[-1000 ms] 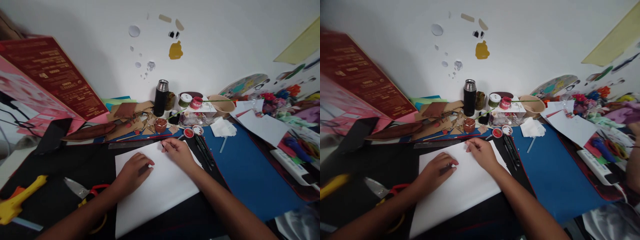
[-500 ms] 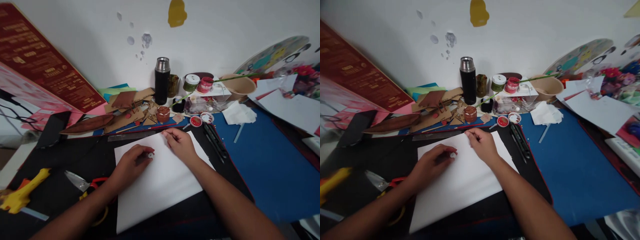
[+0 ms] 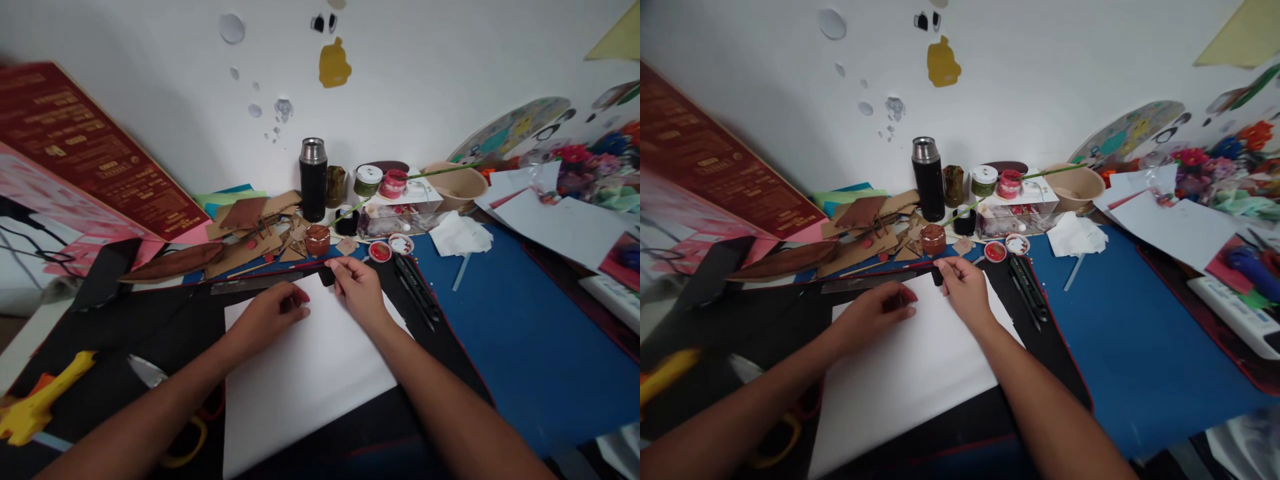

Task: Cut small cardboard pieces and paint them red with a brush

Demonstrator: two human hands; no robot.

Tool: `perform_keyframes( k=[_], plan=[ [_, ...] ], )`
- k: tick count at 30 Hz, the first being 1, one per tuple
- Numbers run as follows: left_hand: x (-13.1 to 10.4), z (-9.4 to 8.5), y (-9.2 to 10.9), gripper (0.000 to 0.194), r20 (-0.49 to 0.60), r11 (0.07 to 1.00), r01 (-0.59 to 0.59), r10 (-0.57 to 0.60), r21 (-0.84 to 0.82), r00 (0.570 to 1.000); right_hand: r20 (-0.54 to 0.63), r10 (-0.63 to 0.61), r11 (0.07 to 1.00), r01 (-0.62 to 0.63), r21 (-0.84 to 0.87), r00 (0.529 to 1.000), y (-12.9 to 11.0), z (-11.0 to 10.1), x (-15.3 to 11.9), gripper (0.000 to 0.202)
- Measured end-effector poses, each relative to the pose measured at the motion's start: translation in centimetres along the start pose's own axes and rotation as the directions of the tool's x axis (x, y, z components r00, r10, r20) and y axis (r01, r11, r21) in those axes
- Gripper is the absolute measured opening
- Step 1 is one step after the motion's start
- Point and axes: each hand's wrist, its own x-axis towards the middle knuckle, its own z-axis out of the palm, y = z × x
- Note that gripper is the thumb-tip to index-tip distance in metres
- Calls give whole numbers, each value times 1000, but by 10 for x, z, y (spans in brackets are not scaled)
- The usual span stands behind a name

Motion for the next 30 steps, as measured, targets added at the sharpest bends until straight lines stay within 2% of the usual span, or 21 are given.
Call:
perform_keyframes(
  k=[3, 5, 8, 11, 16, 18, 21, 26, 28, 30],
  plan=[
    [19, 12, 5, 12, -96, 988, -81, 94, 133, 991, 1, -4, 1000, 4, -5, 1000, 1, -1, 0, 34],
    [26, 21, 5, 14, -154, 966, -84, 124, 243, 980, -8, -1, 1000, 1, -2, 1000, 1, -2, 0, 35],
    [29, 31, 1, 13, -189, 945, -50, 116, 323, 975, -41, 11, 1000, -11, -9, 999, 3, -3, 0, 36],
    [27, 34, -3, 10, -198, 941, -33, 105, 337, 975, -42, 20, 998, -23, -66, 999, 7, -3, 2, 36],
    [26, 32, -6, 10, -200, 941, -100, 171, 325, 965, 114, 45, 945, -6, -326, 992, 14, -3, 18, 28],
    [27, 32, -7, 10, -203, 941, -117, 188, 317, 961, 172, 11, 872, 74, -484, 985, 11, -3, 25, 23],
    [28, 31, -6, 11, -191, 944, -121, 186, 305, 964, 253, -34, 664, 211, -717, 967, -1, 1, 34, 19],
    [29, 29, -5, 3, -170, 940, -99, 161, 327, 972, 353, 153, 309, 295, -904, 923, -22, 17, 42, 26],
    [29, 29, -5, 3, -171, 941, -101, 163, 321, 972, 361, 214, 214, 317, -924, 908, -26, 22, 45, 28],
    [29, 29, -5, 4, -170, 944, -112, 172, 312, 970, 365, 236, 172, 331, -928, 901, -28, 26, 48, 28]
  ],
)
